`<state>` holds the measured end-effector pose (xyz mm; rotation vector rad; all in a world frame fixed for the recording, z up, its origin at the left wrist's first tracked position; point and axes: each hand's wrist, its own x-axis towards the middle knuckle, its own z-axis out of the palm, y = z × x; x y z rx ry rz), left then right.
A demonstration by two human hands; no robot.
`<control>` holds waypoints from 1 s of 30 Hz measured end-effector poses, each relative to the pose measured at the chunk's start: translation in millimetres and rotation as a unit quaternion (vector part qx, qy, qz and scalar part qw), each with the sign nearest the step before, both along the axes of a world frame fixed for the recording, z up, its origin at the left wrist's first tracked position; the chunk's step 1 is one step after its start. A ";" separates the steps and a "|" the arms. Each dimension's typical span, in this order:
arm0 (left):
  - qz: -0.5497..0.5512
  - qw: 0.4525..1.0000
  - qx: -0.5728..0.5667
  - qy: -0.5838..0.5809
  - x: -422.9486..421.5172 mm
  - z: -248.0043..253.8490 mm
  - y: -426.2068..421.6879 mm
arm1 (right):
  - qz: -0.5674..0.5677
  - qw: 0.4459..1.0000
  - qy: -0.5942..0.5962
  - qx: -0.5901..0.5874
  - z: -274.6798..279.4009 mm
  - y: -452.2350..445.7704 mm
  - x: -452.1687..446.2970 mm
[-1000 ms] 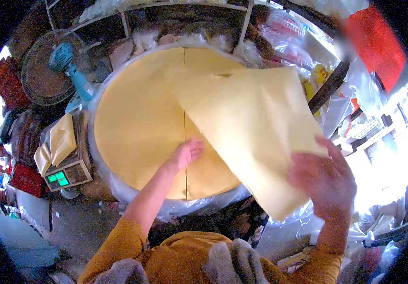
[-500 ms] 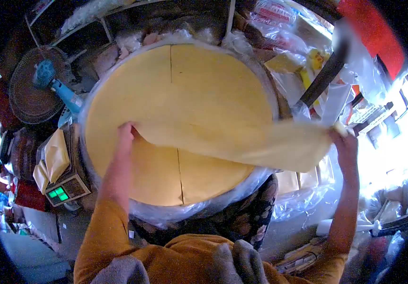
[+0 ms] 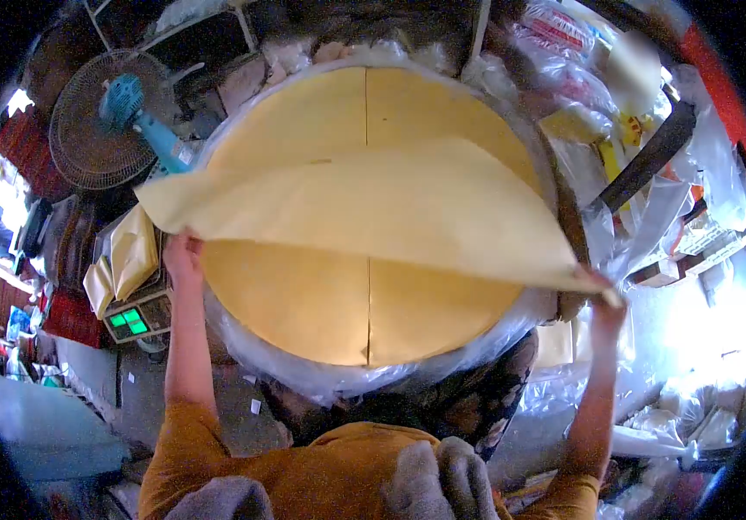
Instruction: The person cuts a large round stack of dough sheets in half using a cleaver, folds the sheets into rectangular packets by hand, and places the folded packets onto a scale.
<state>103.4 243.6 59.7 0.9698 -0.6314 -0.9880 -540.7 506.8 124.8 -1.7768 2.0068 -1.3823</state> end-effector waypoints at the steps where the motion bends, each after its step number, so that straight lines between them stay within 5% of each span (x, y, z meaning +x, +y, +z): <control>1: -0.028 0.995 0.089 -0.045 12.5 -28.9 2.2 | 0.086 0.990 -0.105 -0.034 -34.9 1.2 -1.6; 4: -0.101 0.968 0.226 0.035 15.9 -51.7 5.4 | -0.002 0.996 0.042 0.082 -74.1 7.2 18.9; 10: -0.028 0.940 0.307 -0.149 19.0 -71.6 -31.5 | 0.007 0.994 0.075 0.080 -105.6 13.2 15.4; 17: 0.077 0.965 0.246 -0.056 29.1 -66.0 -53.9 | -0.149 0.960 -0.223 0.083 -167.3 25.5 -29.7; 20: 0.064 0.993 0.087 -0.036 -5.2 -35.3 -52.9 | -0.141 0.959 -0.243 0.044 -191.1 24.3 -48.9; 23: -0.060 0.978 -0.081 -0.183 -32.2 -30.1 -52.7 | -0.161 0.960 -0.222 0.059 -195.0 20.8 -53.9; 25: -0.069 0.910 -0.171 -0.372 -56.1 -23.9 -48.4 | -0.170 0.954 -0.238 0.064 -204.6 19.9 -63.2; 27: -0.047 0.762 -0.198 -0.615 -72.6 -14.2 -36.9 | -0.166 0.944 -0.280 0.059 -210.8 19.5 -68.4; 30: -0.019 0.609 -0.159 -0.777 -83.0 -38.0 -46.4 | -0.192 0.939 -0.273 0.082 -213.2 21.3 -74.1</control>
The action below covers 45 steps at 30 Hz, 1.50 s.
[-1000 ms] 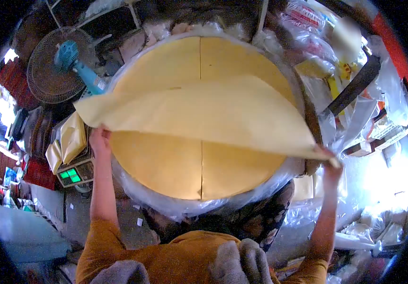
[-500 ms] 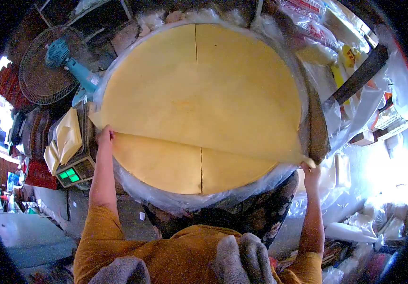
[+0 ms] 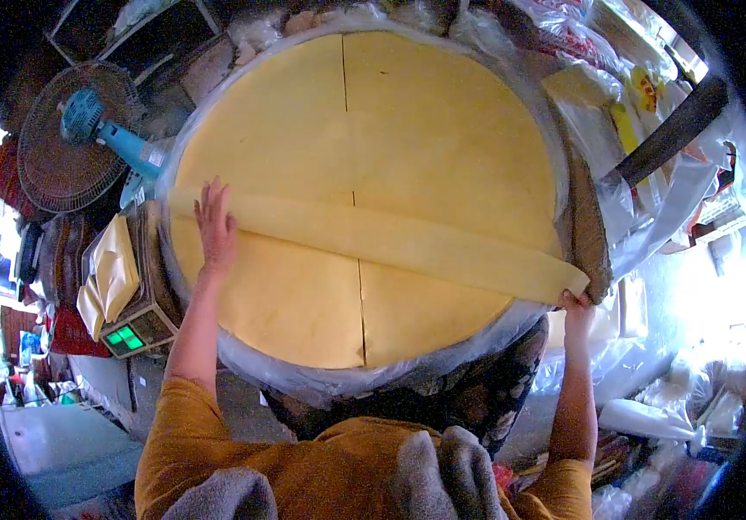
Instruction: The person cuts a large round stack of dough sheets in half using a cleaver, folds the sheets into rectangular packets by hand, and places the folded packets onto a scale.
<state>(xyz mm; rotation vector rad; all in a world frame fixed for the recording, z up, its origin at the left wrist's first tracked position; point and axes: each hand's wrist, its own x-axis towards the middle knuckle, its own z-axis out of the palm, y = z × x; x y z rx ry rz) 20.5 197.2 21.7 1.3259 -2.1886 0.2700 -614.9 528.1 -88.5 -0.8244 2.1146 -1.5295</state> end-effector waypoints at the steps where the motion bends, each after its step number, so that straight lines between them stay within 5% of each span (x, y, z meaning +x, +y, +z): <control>1: 0.022 0.998 0.005 -0.057 -7.9 -4.3 -0.1 | 0.002 1.000 -0.004 0.000 -3.4 1.4 -3.6; 6: 0.121 0.970 0.158 -0.142 -28.8 -34.1 -26.8 | 0.025 1.000 -0.013 -0.010 -7.5 4.8 -7.1; 9: 0.128 0.949 0.244 -0.155 -36.9 -27.7 -33.7 | 0.022 0.982 0.152 0.110 9.6 3.0 8.0; 12: 0.154 0.935 0.276 -0.161 -30.6 -19.9 -33.9 | 0.006 0.852 0.347 0.392 130.8 -28.7 121.8; 14: 0.173 0.926 0.291 -0.165 -19.5 -17.3 -33.6 | 0.068 0.853 0.494 0.153 142.8 -48.5 148.8; 15: 0.181 0.922 0.300 -0.166 -11.5 -15.4 -33.1 | 0.131 0.935 0.317 0.092 125.7 -62.4 159.8; 17: 0.205 0.907 0.328 -0.168 -7.8 -3.4 -31.3 | 0.251 0.780 0.551 0.158 135.0 -101.1 218.5; 20: 0.182 0.929 0.223 -0.232 -27.3 2.8 -17.6 | 0.353 0.752 0.546 0.104 120.5 -139.9 255.5; 23: -0.031 0.948 0.232 -0.216 -54.8 -22.6 7.7 | 0.366 0.749 0.538 0.127 94.2 -148.6 254.7; 30: 0.215 0.935 0.224 -0.172 -11.8 -43.7 -30.2 | 0.303 0.805 0.481 0.169 86.6 -197.4 194.5; 35: -0.127 0.958 0.179 -0.184 -98.3 -16.9 39.6 | 0.276 0.845 0.452 0.067 95.8 -358.1 189.9; 38: -0.130 0.961 0.192 -0.153 -102.5 -32.4 50.7 | 0.202 0.827 0.439 0.287 104.9 -413.7 205.1; 40: -0.123 0.957 0.217 -0.147 -102.0 -26.3 54.3 | 0.280 0.813 0.397 0.322 111.6 -425.2 200.7; 45: -0.122 0.960 0.214 -0.131 -103.4 -21.4 54.8 | 0.358 0.842 0.336 0.224 105.4 -435.2 167.1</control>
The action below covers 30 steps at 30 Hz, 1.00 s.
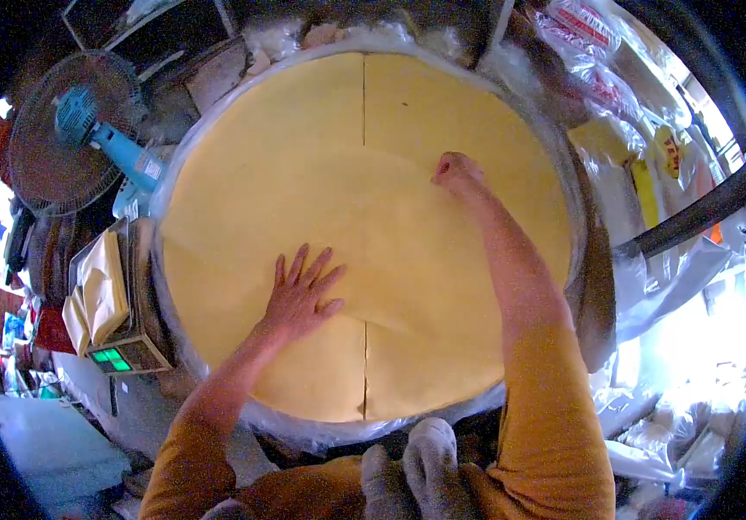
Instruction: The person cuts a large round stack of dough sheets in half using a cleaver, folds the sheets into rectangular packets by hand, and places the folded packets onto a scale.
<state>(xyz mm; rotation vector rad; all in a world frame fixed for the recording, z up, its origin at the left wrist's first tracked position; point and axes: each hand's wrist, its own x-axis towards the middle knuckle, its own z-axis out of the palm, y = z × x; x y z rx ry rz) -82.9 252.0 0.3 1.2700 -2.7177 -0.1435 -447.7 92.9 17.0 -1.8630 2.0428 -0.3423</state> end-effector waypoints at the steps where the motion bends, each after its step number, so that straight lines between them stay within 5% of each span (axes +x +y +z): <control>1: -0.003 1.000 -0.018 0.003 0.6 -2.1 1.1 | 0.030 0.998 -0.022 -0.055 1.7 9.8 0.7; 4: -0.009 0.998 -0.066 0.008 3.3 -10.8 1.4 | 0.136 0.967 -0.073 -0.205 32.4 76.8 38.8; 6: -0.011 0.996 -0.088 0.012 2.8 -13.6 2.2 | 0.264 0.948 0.052 -0.168 20.5 120.8 50.7; 11: 0.006 0.998 -0.054 0.042 3.1 -18.0 -0.2 | 0.305 0.943 0.077 -0.109 -6.1 186.6 89.3; 12: 0.011 0.996 -0.052 0.067 5.4 -16.7 -0.9 | 0.300 0.936 0.052 -0.177 -10.7 187.6 93.5; 15: 0.091 0.972 0.124 0.177 30.7 -4.5 -11.0 | 0.273 0.954 -0.020 -0.122 -12.5 187.5 92.6; 19: 0.071 0.964 -0.089 0.241 16.4 8.4 -52.6 | 0.294 0.944 -0.035 -0.147 -19.7 188.8 86.9; 22: 0.102 0.976 -0.170 0.092 -7.4 19.4 -63.5 | 0.293 0.951 -0.054 -0.077 -15.2 185.9 86.3; 24: 0.140 0.988 -0.055 0.018 -8.1 9.9 -69.6 | 0.301 0.951 -0.072 0.004 -3.3 182.6 85.7; 27: 0.164 0.985 0.018 -0.052 -12.2 5.3 -72.9 | 0.267 0.938 0.163 -0.149 -3.1 180.5 81.0; 30: 0.171 0.982 0.017 -0.075 -11.0 1.1 -75.2 | 0.171 0.962 0.170 -0.128 -22.6 180.4 76.5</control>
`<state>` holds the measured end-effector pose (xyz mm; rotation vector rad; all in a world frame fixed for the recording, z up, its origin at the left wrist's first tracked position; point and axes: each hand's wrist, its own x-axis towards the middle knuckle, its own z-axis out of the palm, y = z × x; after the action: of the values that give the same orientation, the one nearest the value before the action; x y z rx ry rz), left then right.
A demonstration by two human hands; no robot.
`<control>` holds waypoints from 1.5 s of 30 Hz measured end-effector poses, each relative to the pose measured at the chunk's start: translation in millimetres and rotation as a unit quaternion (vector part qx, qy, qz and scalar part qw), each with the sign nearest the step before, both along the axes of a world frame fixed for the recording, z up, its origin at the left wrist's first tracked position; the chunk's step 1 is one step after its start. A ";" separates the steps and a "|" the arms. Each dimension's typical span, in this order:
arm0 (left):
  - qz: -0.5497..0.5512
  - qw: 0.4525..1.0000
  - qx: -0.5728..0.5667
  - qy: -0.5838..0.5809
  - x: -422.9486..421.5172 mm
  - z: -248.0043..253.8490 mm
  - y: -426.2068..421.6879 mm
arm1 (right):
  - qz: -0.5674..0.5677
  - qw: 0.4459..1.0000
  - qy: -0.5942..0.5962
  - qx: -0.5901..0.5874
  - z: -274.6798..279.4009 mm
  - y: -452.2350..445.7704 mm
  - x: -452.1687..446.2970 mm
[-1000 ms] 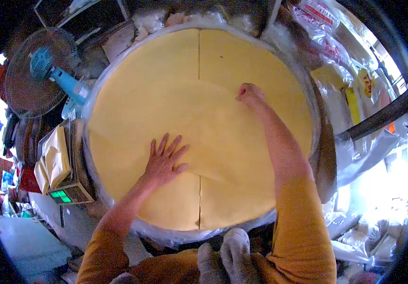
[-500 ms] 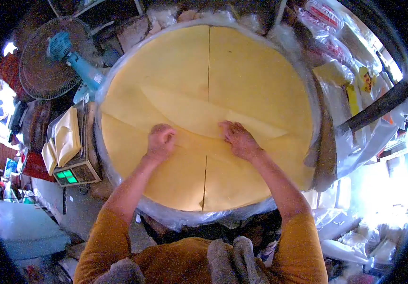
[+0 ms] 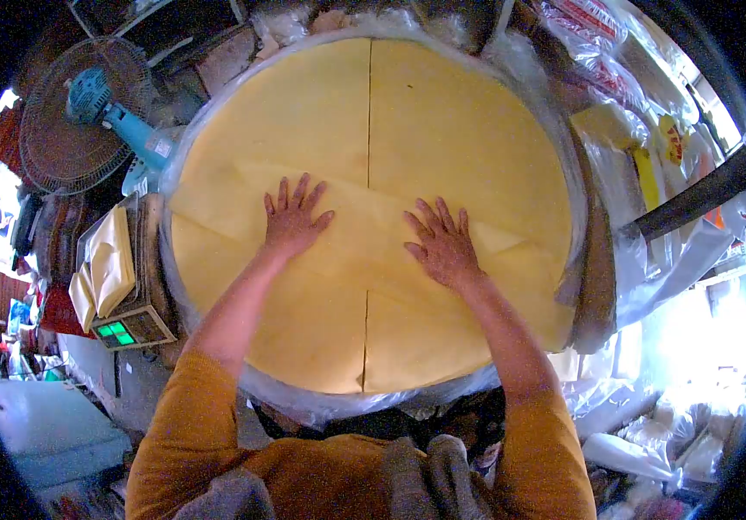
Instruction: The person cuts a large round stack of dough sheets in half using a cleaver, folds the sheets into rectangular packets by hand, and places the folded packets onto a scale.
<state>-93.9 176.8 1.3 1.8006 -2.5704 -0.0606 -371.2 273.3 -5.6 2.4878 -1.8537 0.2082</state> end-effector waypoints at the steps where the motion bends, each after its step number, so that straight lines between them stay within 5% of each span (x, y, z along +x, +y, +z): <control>1: -0.001 1.000 -0.005 -0.005 0.4 -1.5 -1.7 | 0.003 1.000 -0.007 0.006 -4.0 -3.5 -0.6; 7: 0.033 0.997 0.004 -0.063 -20.4 11.4 29.4 | -0.013 0.996 -0.053 0.071 1.1 -13.1 -52.2; 10: -0.173 0.982 0.077 0.027 -22.4 4.9 104.2 | -0.059 0.992 -0.107 0.001 -2.4 -4.3 -107.5; 15: -0.195 0.977 0.082 -0.011 -21.0 -1.9 65.3 | -0.147 0.982 -0.091 0.077 36.3 18.9 -121.3; 18: -0.141 0.989 0.035 -0.007 -16.6 9.4 28.6 | -0.184 0.961 -0.129 0.163 36.3 18.1 -104.3; 21: -0.129 0.990 -0.036 0.038 -10.2 7.5 28.3 | -0.231 0.858 -0.253 0.383 66.3 37.6 -61.9; 24: -0.231 0.968 -0.012 0.093 6.3 -12.2 59.1 | -0.039 0.986 -0.132 0.091 42.3 53.1 -56.3; 27: -0.276 0.953 0.070 0.102 16.9 5.3 102.0 | 0.138 0.990 -0.018 0.021 18.7 62.1 -44.1; 33: -0.311 0.940 0.097 0.096 27.0 27.6 126.2 | 0.160 0.972 -0.033 0.172 21.3 67.1 -25.9; 38: -0.331 0.938 -0.028 0.103 30.1 -12.7 118.0 | 0.192 0.966 -0.133 0.111 -2.4 63.5 -33.6; 39: -0.301 0.935 -0.010 0.187 29.6 -16.7 119.6 | 0.199 0.963 -0.158 0.090 -2.3 64.8 -32.1; 42: -0.133 0.913 0.087 0.374 19.2 -14.7 132.7 | -0.074 0.892 -0.415 0.166 0.0 77.7 -22.5; 44: 0.071 0.891 0.197 0.403 0.4 21.1 151.3 | -0.226 0.845 -0.444 0.194 12.4 88.0 -13.3; 45: 0.077 0.886 0.202 0.410 -2.3 16.7 155.8 | -0.301 0.813 -0.454 0.206 15.2 93.5 -11.0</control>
<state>-96.3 332.6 18.0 1.5555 -1.8701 -1.1544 -382.2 366.8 9.5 1.9246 -3.2346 1.2573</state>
